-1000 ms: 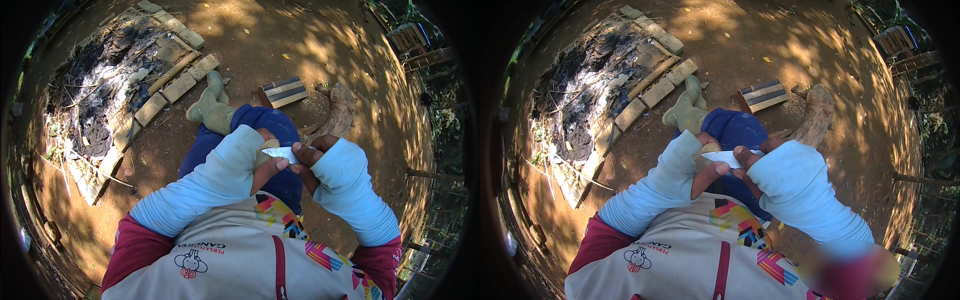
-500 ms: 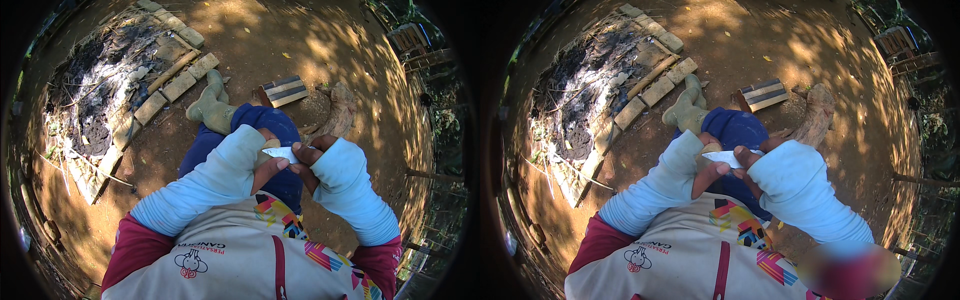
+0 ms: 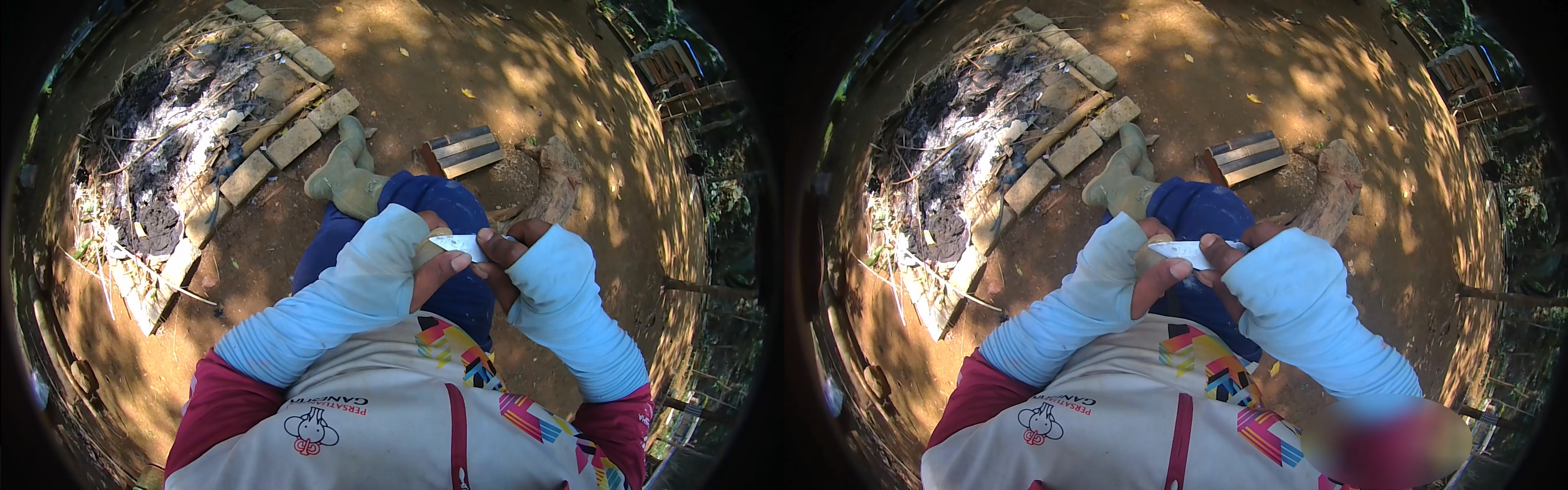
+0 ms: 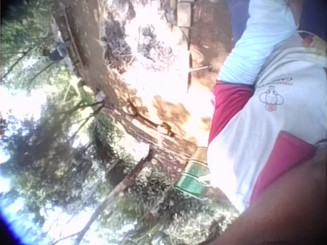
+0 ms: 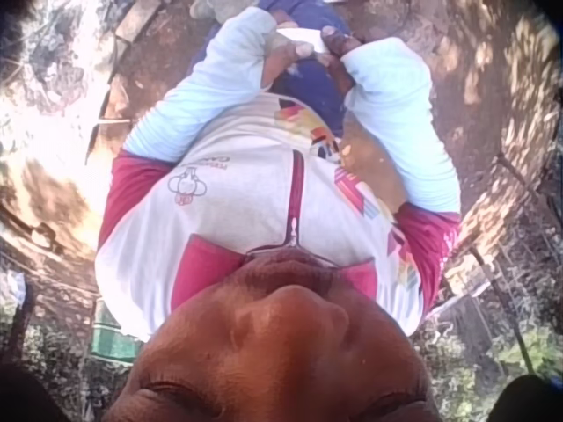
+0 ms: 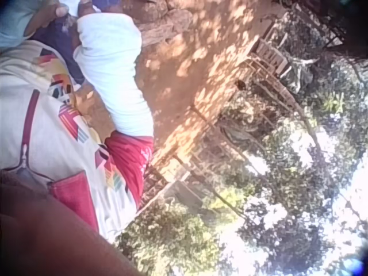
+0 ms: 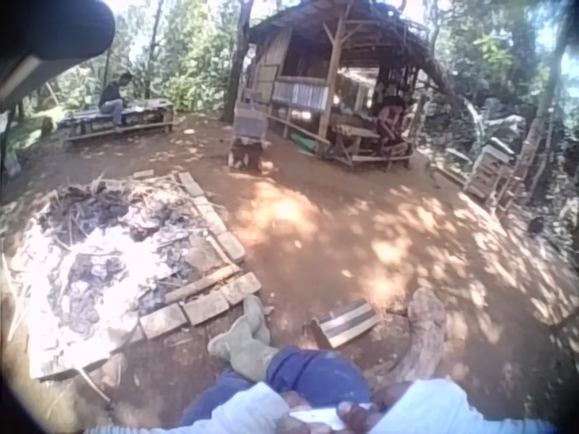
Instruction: The person sits on the ground and carves a piece of light-colored wood using a small knife. They hold the wood in their left hand and use the knife in their right hand to shave off thin strips of wood, shaping the object. The person rotates the wood periodically to work on different sides.
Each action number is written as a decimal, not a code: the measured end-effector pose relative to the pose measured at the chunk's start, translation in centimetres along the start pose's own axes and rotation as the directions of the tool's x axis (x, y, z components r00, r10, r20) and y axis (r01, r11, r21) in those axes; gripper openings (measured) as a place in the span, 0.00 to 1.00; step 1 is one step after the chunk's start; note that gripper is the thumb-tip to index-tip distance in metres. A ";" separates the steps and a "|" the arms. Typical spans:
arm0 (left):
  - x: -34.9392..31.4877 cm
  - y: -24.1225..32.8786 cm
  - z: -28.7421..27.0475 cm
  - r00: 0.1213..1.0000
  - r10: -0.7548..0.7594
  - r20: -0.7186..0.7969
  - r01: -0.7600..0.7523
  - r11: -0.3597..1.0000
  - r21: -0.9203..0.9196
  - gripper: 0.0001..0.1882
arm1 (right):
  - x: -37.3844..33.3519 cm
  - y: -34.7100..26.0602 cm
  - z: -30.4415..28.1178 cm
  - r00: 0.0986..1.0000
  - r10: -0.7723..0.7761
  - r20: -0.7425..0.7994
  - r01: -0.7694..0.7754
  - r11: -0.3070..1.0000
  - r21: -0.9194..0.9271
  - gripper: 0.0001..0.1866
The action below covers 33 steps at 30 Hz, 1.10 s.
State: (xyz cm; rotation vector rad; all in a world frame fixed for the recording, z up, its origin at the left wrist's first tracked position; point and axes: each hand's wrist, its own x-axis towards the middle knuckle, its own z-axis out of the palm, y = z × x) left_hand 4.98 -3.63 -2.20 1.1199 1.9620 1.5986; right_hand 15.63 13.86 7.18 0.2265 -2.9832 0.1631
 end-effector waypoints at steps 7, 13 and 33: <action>-0.1 0.0 -0.2 1.000 0.024 -0.013 -0.023 0.998 0.052 0.24 | -0.4 0.4 0.5 1.000 -0.013 0.008 0.012 0.998 0.063 0.14; -0.4 0.0 0.2 0.996 0.082 -0.036 -0.081 0.996 0.038 0.25 | -0.2 -0.1 -0.1 0.998 0.025 0.051 -0.028 0.998 0.065 0.12; -0.3 -0.4 0.6 0.996 0.047 -0.077 -0.040 0.996 0.083 0.23 | -0.1 -0.2 0.7 0.999 0.034 -0.007 -0.034 0.999 0.005 0.14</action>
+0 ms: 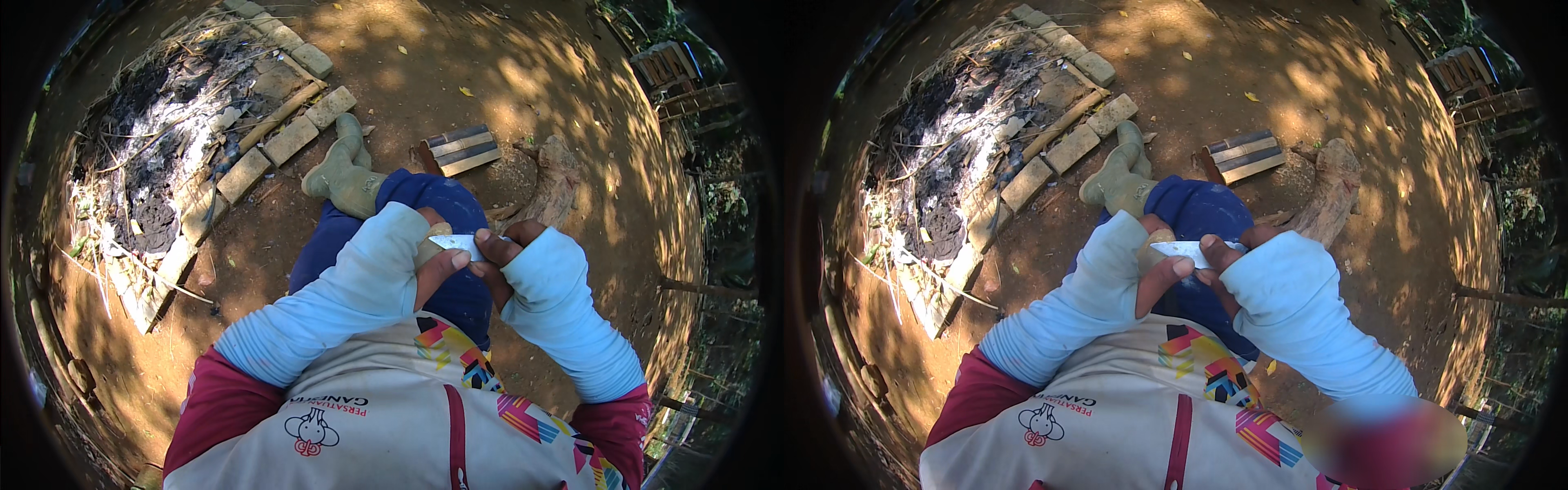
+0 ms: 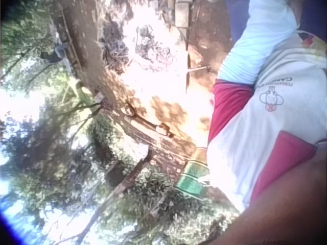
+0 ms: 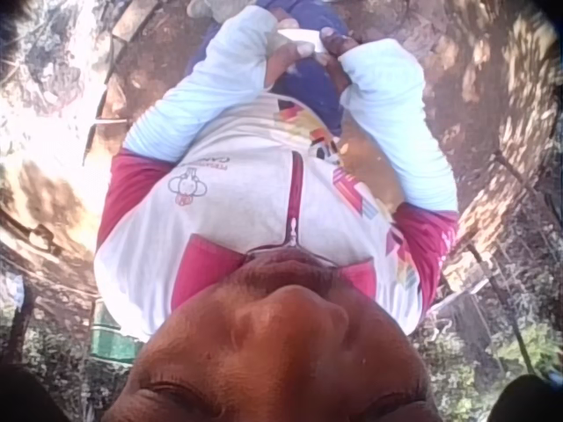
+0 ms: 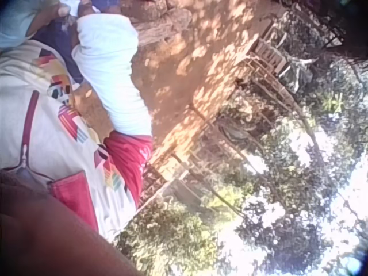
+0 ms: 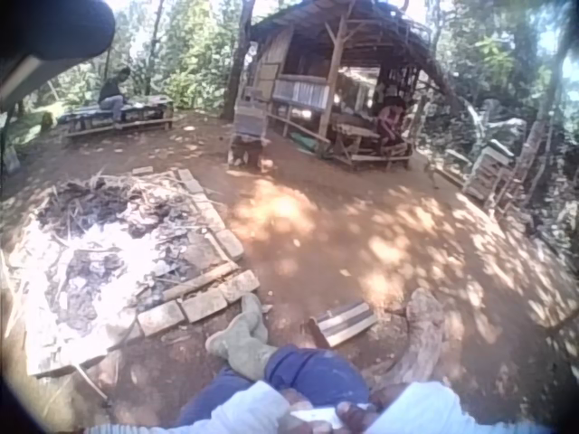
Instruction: The person sits on the ground and carves a piece of light-colored wood using a small knife. They hold the wood in their left hand and use the knife in their right hand to shave off thin strips of wood, shaping the object. The person rotates the wood periodically to work on different sides.
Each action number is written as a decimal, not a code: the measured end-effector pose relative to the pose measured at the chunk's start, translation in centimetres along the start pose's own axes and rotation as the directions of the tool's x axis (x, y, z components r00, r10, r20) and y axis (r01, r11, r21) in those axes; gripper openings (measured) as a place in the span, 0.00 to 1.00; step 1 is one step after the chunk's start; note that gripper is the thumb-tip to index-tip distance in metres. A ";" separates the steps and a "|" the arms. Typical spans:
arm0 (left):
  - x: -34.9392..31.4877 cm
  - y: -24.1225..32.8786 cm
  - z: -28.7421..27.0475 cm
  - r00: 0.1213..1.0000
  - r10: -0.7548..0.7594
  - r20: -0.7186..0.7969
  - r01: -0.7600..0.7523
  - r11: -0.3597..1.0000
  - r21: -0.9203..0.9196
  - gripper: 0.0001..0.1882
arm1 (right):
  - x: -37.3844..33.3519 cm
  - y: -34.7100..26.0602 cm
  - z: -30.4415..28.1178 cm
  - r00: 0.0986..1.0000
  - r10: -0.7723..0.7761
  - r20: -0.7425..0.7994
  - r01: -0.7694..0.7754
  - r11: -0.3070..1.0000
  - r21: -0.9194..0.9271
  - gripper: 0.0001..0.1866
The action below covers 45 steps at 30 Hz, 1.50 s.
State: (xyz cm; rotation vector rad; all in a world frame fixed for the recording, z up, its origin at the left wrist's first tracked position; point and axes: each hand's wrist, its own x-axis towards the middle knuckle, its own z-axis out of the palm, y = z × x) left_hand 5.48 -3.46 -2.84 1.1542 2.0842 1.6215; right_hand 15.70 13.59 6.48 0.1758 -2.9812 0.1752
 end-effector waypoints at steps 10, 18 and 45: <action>0.3 -0.2 -0.3 0.993 -0.111 0.026 0.112 0.992 -0.062 0.22 | -0.1 -0.5 1.0 0.997 0.039 -0.068 -0.037 0.999 0.033 0.15; 0.4 0.1 -0.2 0.995 -0.092 -0.042 0.086 0.989 -0.117 0.14 | -0.1 -0.7 2.5 0.968 0.139 -0.211 -0.089 0.969 0.231 0.19; 0.2 0.4 -1.4 0.986 -0.123 0.109 0.124 0.992 0.001 0.28 | 0.3 -0.1 -0.2 1.000 -0.005 0.031 0.002 0.996 0.093 0.15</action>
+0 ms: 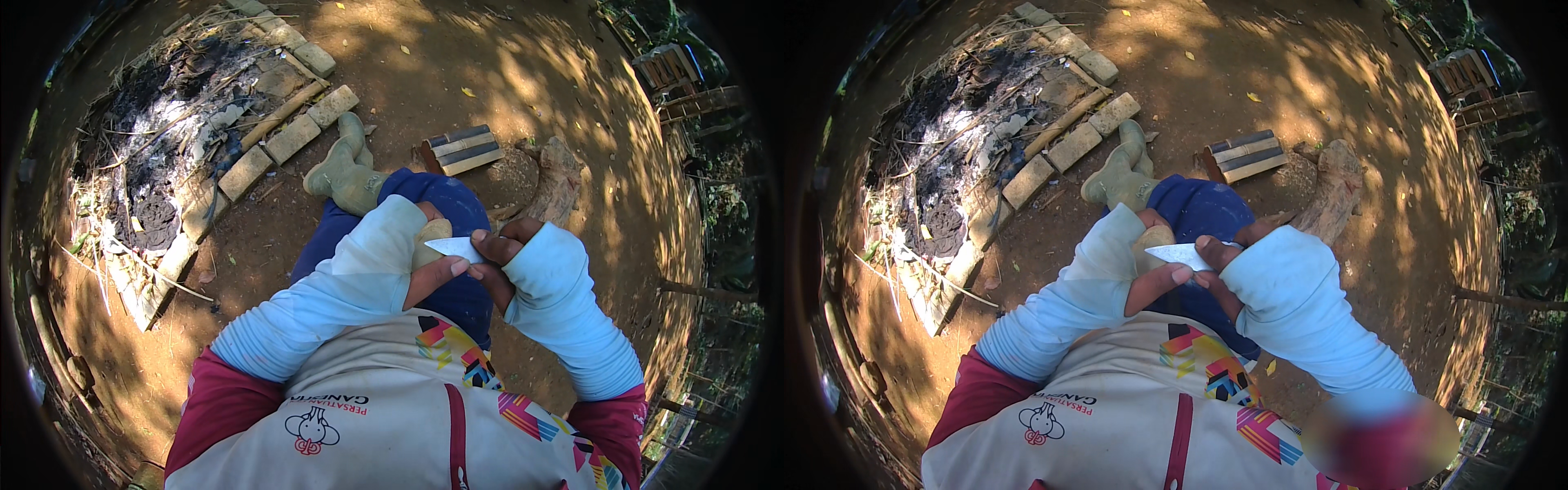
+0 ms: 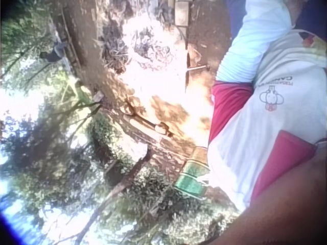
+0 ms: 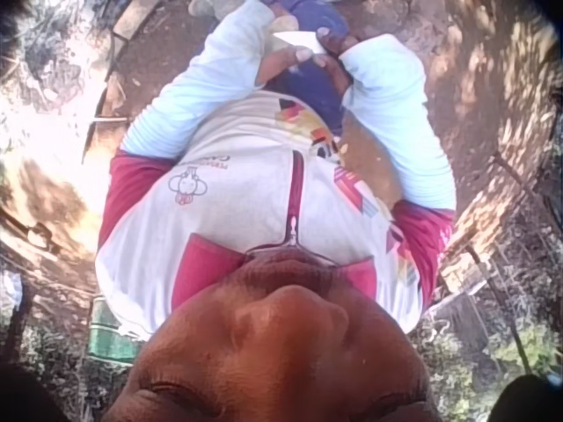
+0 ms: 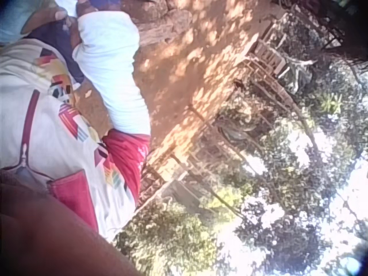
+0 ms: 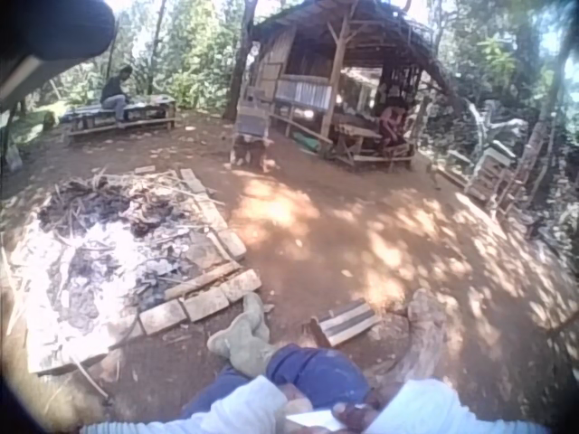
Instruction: The person sits on the ground and carves a piece of light-colored wood using a small knife. They hold the wood in their left hand and use the knife in their right hand to shave off thin strips of wood, shaping the object. The person rotates the wood periodically to work on different sides.
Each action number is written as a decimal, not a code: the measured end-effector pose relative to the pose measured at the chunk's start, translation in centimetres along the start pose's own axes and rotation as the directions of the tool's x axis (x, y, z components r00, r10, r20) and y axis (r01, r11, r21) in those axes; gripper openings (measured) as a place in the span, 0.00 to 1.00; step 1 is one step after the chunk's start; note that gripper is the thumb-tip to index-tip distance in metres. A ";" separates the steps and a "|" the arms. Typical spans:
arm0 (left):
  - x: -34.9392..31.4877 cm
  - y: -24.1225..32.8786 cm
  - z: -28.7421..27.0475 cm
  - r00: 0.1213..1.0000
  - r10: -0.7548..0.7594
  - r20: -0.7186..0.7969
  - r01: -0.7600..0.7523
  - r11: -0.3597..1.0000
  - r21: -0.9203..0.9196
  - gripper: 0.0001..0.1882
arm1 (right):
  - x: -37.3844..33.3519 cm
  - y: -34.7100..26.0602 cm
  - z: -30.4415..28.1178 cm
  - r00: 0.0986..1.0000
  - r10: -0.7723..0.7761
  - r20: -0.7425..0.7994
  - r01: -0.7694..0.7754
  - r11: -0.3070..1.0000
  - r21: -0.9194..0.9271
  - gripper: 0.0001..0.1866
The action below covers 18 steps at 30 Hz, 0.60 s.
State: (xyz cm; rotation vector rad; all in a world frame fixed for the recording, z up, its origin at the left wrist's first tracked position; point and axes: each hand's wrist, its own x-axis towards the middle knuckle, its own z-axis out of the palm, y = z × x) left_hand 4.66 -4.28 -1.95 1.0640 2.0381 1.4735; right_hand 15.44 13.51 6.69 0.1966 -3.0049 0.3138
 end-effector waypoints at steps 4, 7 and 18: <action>0.2 -0.1 0.1 0.998 -0.038 0.046 0.039 0.999 -0.020 0.27 | 0.1 -0.1 -0.1 1.000 0.001 0.007 -0.001 1.000 -0.015 0.14; 0.3 0.2 -0.1 0.994 -0.067 0.092 0.071 0.997 -0.042 0.26 | 0.4 -0.3 -0.7 0.999 0.006 0.033 -0.005 1.000 -0.016 0.13; 0.3 -0.2 -0.2 0.999 0.027 0.039 -0.027 1.000 -0.009 0.26 | 0.1 -0.3 -0.4 0.997 0.019 0.076 -0.018 1.000 -0.020 0.14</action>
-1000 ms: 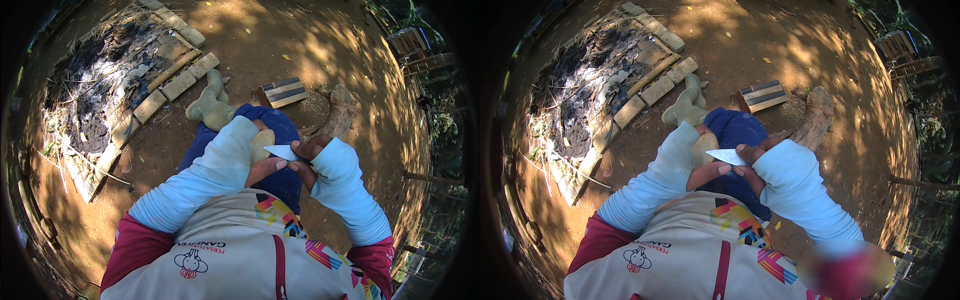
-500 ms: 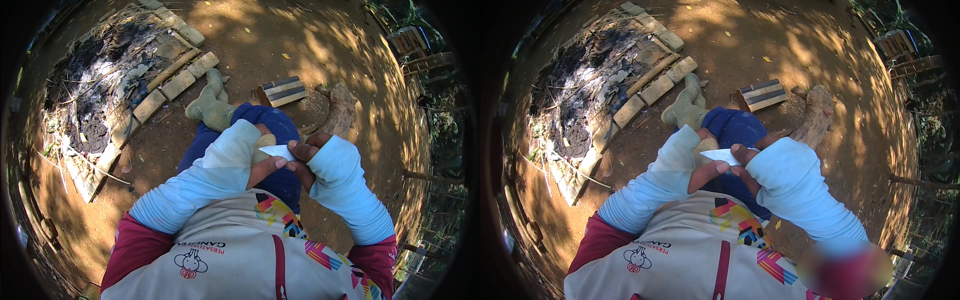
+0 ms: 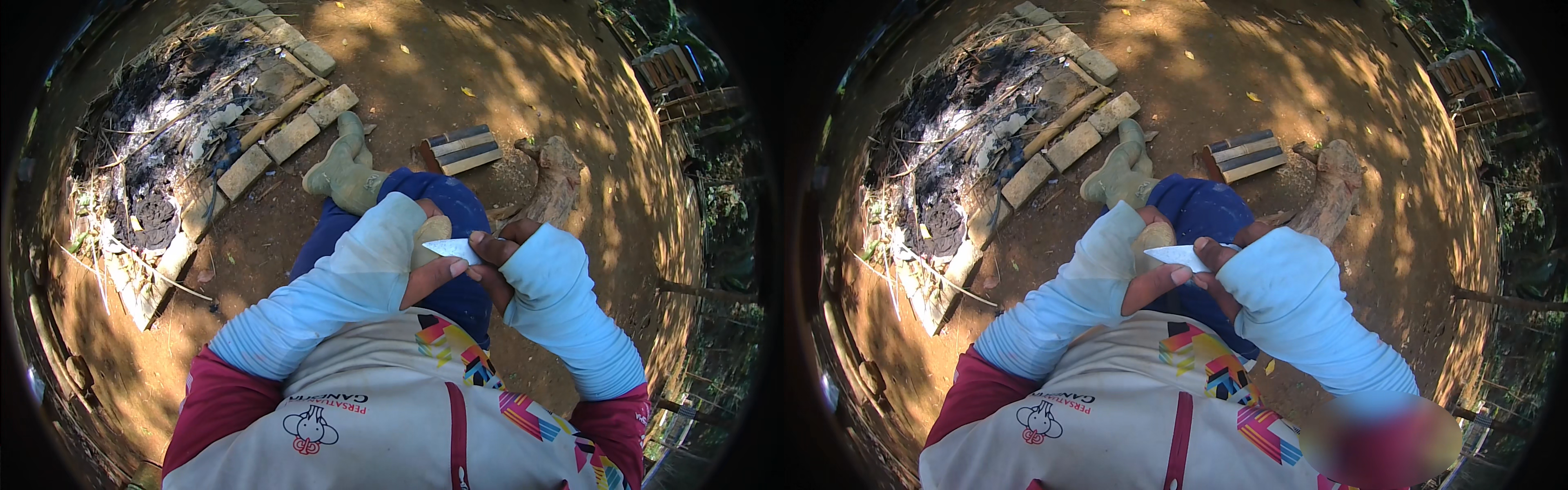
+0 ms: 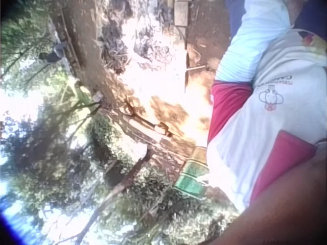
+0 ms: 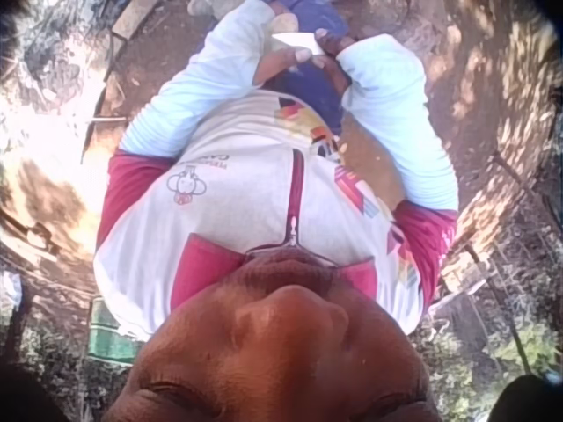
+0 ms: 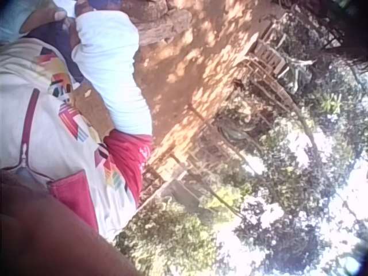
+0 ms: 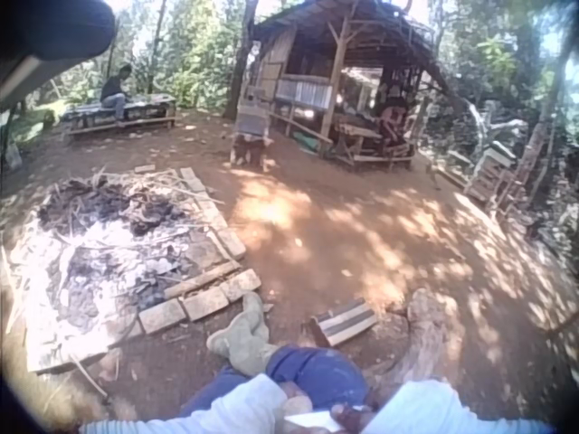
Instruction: The person sits on the ground and carves a piece of light-colored wood using a small knife. They hold the wood in their left hand and use the knife in their right hand to shave off thin strips of wood, shaping the object. The person rotates the wood periodically to work on different sides.
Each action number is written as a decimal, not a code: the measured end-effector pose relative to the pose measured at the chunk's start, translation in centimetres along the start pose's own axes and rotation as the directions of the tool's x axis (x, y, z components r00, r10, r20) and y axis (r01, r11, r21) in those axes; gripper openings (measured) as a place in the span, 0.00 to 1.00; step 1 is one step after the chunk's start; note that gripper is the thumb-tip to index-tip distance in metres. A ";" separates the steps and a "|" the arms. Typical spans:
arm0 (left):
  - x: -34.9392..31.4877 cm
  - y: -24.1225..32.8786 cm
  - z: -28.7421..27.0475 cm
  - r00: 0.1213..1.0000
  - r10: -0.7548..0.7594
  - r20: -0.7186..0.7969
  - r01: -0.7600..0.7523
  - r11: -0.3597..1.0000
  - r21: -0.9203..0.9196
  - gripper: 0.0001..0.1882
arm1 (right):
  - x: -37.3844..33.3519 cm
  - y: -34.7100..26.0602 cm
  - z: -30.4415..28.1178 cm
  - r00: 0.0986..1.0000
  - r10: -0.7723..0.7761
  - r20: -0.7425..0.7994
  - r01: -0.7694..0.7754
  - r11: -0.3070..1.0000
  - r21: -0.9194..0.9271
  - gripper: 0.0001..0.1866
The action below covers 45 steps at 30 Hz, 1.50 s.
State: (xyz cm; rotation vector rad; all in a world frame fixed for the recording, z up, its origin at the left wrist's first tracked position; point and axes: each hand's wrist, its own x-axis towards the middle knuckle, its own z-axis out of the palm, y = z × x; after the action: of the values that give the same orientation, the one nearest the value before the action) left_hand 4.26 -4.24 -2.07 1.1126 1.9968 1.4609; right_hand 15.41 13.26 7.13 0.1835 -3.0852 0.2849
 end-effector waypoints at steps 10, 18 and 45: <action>0.0 0.3 -0.2 1.000 -0.024 0.012 0.025 0.998 -0.053 0.24 | 0.2 -0.3 -0.5 0.999 0.026 0.025 -0.025 1.000 -0.013 0.14; -0.4 0.2 0.3 0.993 0.080 -0.083 -0.081 0.997 -0.006 0.24 | 0.3 -0.3 -0.9 1.000 -0.007 0.029 0.007 1.000 0.003 0.15; -0.2 0.3 -0.1 0.997 0.060 -0.042 -0.063 0.995 -0.072 0.23 | 0.1 -0.4 -0.7 1.000 0.011 0.018 -0.012 0.999 0.037 0.16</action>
State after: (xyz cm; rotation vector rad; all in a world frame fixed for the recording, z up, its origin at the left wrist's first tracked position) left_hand 4.43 -4.41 -1.80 1.1313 1.9345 1.5858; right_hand 15.33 12.95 7.86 0.1706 -3.1015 0.3429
